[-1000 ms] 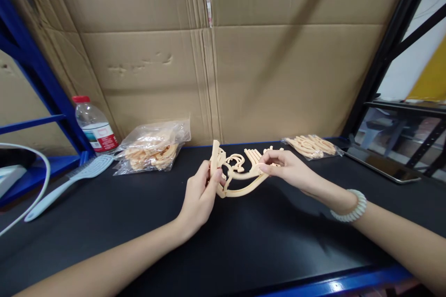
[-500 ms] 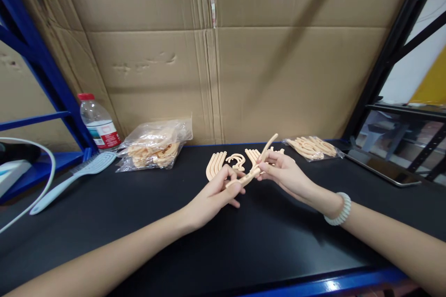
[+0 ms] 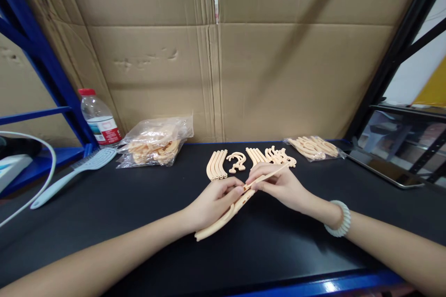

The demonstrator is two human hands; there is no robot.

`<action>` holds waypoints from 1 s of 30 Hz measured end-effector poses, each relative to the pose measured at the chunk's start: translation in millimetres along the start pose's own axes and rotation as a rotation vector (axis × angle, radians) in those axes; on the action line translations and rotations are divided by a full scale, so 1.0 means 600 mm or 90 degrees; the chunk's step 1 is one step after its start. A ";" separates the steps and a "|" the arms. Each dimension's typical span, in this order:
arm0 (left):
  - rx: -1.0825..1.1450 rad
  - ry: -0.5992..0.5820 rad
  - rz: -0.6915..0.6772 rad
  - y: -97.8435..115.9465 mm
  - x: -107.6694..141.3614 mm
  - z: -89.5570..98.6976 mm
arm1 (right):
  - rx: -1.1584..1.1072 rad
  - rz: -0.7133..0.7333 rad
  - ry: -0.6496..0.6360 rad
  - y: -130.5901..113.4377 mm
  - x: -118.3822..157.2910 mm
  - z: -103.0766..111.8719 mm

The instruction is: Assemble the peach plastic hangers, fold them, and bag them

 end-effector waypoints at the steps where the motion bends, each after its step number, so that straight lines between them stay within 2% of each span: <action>1: -0.044 0.003 -0.014 0.001 0.001 0.000 | 0.033 0.023 0.006 -0.006 0.001 0.000; 6: -0.169 -0.016 -0.036 0.006 0.009 -0.005 | 0.164 0.146 0.048 -0.032 0.011 -0.002; 12: -0.198 -0.034 -0.068 0.016 0.015 -0.012 | 0.406 0.334 0.025 -0.045 0.031 -0.006; 18: -0.215 -0.033 -0.098 0.027 0.017 -0.013 | 0.472 0.399 0.040 -0.040 0.036 -0.002; 23: -0.124 -0.053 -0.065 0.020 0.016 -0.018 | 0.475 0.499 0.031 -0.083 0.040 0.007; 25: 0.014 -0.040 -0.031 0.011 0.010 -0.013 | 0.424 0.457 0.082 -0.097 0.031 0.027; 27: 0.212 -0.030 0.021 -0.002 0.001 -0.006 | 0.373 0.336 0.182 -0.090 0.013 0.061; 29: 0.380 -0.026 0.045 -0.012 -0.008 0.002 | 0.366 0.180 0.255 -0.058 -0.007 0.102; 30: 0.433 -0.017 0.039 -0.014 -0.012 0.007 | 0.381 0.103 0.252 -0.036 -0.016 0.121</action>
Point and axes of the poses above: each hand's wrist, its own x-axis away from the middle knuckle, its own z-axis out of the back of the hand, y = z × x, the point moved 4 cm from there along -x, towards the middle knuckle, and after that the axes turned 13 degrees about x, right-handed, at the moved point
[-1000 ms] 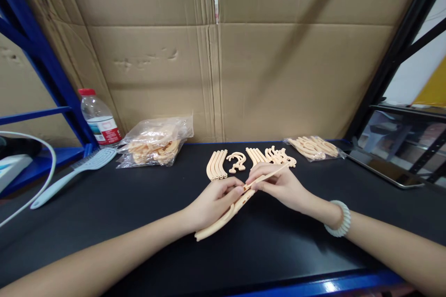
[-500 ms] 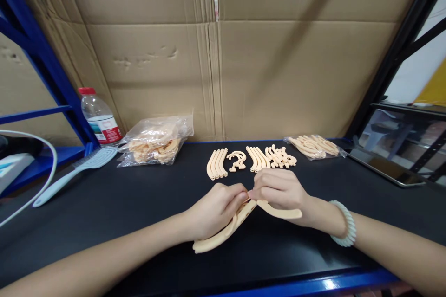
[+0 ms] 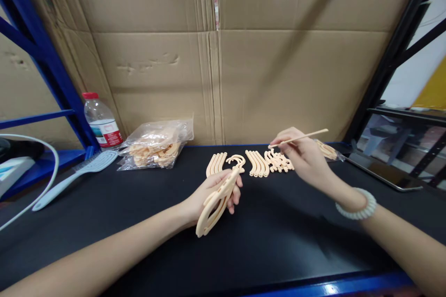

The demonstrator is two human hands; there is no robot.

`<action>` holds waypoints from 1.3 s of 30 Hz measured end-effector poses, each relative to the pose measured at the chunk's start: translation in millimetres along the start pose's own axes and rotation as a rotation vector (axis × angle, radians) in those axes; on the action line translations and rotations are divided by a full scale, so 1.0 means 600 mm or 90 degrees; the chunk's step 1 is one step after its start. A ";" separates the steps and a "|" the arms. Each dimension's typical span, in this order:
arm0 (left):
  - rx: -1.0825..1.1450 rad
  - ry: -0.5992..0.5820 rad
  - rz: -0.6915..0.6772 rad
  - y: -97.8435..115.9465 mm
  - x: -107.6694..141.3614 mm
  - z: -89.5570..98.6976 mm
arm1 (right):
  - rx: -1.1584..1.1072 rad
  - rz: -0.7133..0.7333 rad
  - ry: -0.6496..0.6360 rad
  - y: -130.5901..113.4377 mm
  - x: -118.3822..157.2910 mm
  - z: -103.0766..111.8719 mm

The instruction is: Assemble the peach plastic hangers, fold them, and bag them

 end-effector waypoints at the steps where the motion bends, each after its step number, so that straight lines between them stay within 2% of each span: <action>1: 0.039 0.006 -0.013 0.002 -0.003 0.005 | 0.023 -0.059 -0.050 0.032 -0.006 -0.004; 4: 0.128 0.031 -0.032 0.006 -0.009 0.016 | 0.061 -0.202 -0.238 0.123 -0.008 -0.018; 6: 0.179 0.044 -0.024 0.005 -0.010 0.020 | 0.126 -0.257 -0.289 0.165 -0.005 -0.020; 10: 0.230 0.066 0.002 0.003 -0.012 0.024 | 0.226 -0.267 -0.410 0.190 0.007 -0.032; 14: 0.237 0.090 0.012 0.007 -0.010 0.020 | 0.233 -0.270 -0.431 0.190 0.019 -0.051; 18: 0.211 0.134 0.016 0.011 -0.006 0.017 | 0.292 -0.265 -0.396 0.194 0.024 -0.057; 20: 0.203 0.152 0.018 0.012 -0.005 0.019 | 0.326 -0.251 -0.359 0.182 0.021 -0.051; 22: 0.201 0.162 0.018 0.010 -0.005 0.021 | 0.326 -0.192 -0.301 0.148 0.014 -0.043; 23: 0.202 0.165 0.018 0.009 -0.005 0.022 | 0.304 -0.136 -0.270 0.120 0.011 -0.040; 25: 0.208 0.170 0.018 0.007 -0.006 0.023 | 0.185 0.076 -0.185 0.040 0.011 -0.034; 27: 0.216 0.175 0.010 0.006 -0.007 0.023 | 0.076 0.259 -0.198 -0.039 0.027 -0.036; 30: 0.216 0.181 -0.003 0.007 -0.008 0.021 | 0.064 0.434 -0.313 -0.118 0.064 -0.054; 33: 0.229 0.197 0.012 0.008 -0.006 0.020 | 0.105 0.476 -0.336 -0.135 0.085 -0.073; 37: 0.251 0.157 0.014 0.008 -0.003 0.013 | 0.127 0.430 -0.313 -0.114 0.090 -0.093; 39: 0.184 0.148 -0.007 0.006 -0.001 0.010 | 0.171 0.426 -0.275 -0.108 0.091 -0.099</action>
Point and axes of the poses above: each hand's wrist, its own x-axis away from the middle knuckle, its own z-axis out of the back of the hand, y = z × x, the point moved 4 cm from there along -x, towards the middle knuckle, and after that the axes turned 13 degrees about x, right-handed, at the moved point
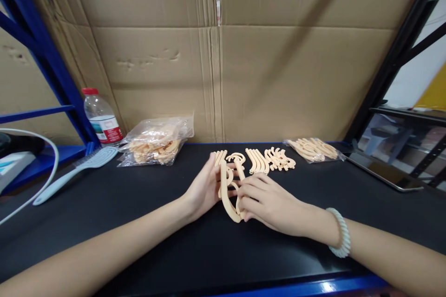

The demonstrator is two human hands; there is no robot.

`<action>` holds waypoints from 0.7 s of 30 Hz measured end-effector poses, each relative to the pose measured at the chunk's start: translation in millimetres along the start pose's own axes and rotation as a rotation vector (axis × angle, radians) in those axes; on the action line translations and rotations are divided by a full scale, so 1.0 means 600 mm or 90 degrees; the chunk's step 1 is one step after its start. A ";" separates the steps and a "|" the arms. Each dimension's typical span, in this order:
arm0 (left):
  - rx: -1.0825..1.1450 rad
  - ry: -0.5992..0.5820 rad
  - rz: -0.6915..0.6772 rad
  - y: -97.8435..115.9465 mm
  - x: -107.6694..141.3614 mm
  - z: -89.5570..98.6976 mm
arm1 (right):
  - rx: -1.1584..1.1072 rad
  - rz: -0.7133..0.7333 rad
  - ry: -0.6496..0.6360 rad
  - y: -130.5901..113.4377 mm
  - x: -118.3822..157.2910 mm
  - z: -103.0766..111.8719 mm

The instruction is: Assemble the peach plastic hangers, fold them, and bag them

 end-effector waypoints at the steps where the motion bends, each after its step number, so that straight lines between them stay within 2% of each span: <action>1: -0.057 -0.001 -0.019 -0.002 0.002 -0.001 | 0.027 -0.009 0.010 0.001 0.000 -0.002; 5: -0.259 0.005 -0.082 -0.008 0.010 -0.006 | 0.125 -0.054 0.024 0.005 0.001 -0.007; 8: -0.270 0.037 -0.150 -0.003 0.015 -0.008 | 0.189 -0.112 0.008 0.014 0.004 -0.012; 12: -0.255 0.060 -0.230 0.000 0.022 -0.010 | 0.174 -0.201 -0.036 0.031 0.010 -0.019; 15: -0.252 0.076 -0.235 -0.003 0.023 -0.009 | 0.149 -0.186 -0.039 0.030 0.010 -0.017; 21: -0.216 0.099 -0.196 0.000 0.020 -0.005 | 0.152 -0.117 0.027 0.018 0.004 0.005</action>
Point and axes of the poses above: each hand's wrist, its own x-axis away from the middle knuckle, its own z-axis out of the back of the hand, y = z × x, the point moved 4 cm from there along -x, towards the middle knuckle, and after that the axes turned 13 degrees about x, right-handed, at the moved point
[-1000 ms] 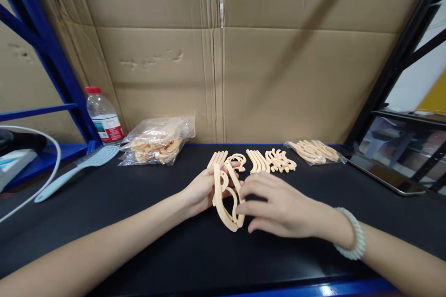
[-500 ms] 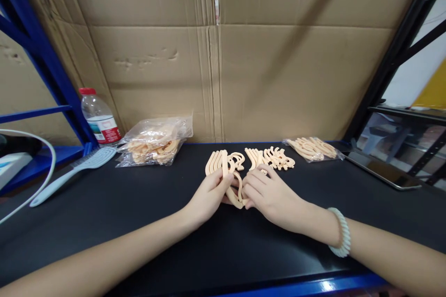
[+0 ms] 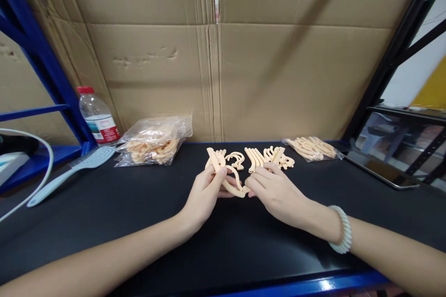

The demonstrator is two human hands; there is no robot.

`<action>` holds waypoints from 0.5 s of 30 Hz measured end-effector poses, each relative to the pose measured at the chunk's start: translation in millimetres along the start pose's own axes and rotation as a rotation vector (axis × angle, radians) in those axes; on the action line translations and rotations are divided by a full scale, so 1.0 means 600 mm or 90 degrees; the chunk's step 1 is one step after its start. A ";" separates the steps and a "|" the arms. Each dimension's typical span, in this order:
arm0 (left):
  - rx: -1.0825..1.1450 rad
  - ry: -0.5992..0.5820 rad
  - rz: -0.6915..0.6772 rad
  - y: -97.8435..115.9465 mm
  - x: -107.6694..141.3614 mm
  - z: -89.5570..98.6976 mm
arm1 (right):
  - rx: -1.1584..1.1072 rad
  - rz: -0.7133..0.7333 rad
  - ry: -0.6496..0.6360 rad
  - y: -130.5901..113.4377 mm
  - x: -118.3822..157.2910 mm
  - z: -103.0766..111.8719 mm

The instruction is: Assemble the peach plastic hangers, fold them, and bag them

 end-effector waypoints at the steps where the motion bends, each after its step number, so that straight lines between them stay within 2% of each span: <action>1: 0.012 0.005 0.010 0.000 -0.001 0.001 | 0.013 0.018 0.017 0.000 -0.001 0.004; 5: 0.082 0.081 0.080 -0.006 -0.001 0.010 | 0.032 0.084 0.098 0.011 0.000 0.019; 8: 0.077 0.070 0.097 -0.010 -0.003 0.008 | -0.068 0.002 0.129 0.048 0.001 0.021; 11: 0.065 0.030 0.100 -0.015 -0.004 0.003 | -0.105 -0.069 0.090 0.082 0.003 0.009; 15: 0.069 0.033 0.099 -0.019 -0.006 0.004 | -0.094 -0.057 0.031 0.097 0.003 -0.021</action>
Point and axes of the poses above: each hand's wrist, its own x-axis away from the middle knuckle, its own z-axis out of the back of the hand, y = z × x, the point moved 4 cm from there along -x, towards the middle knuckle, and after that the axes turned 13 degrees about x, right-handed, at the moved point
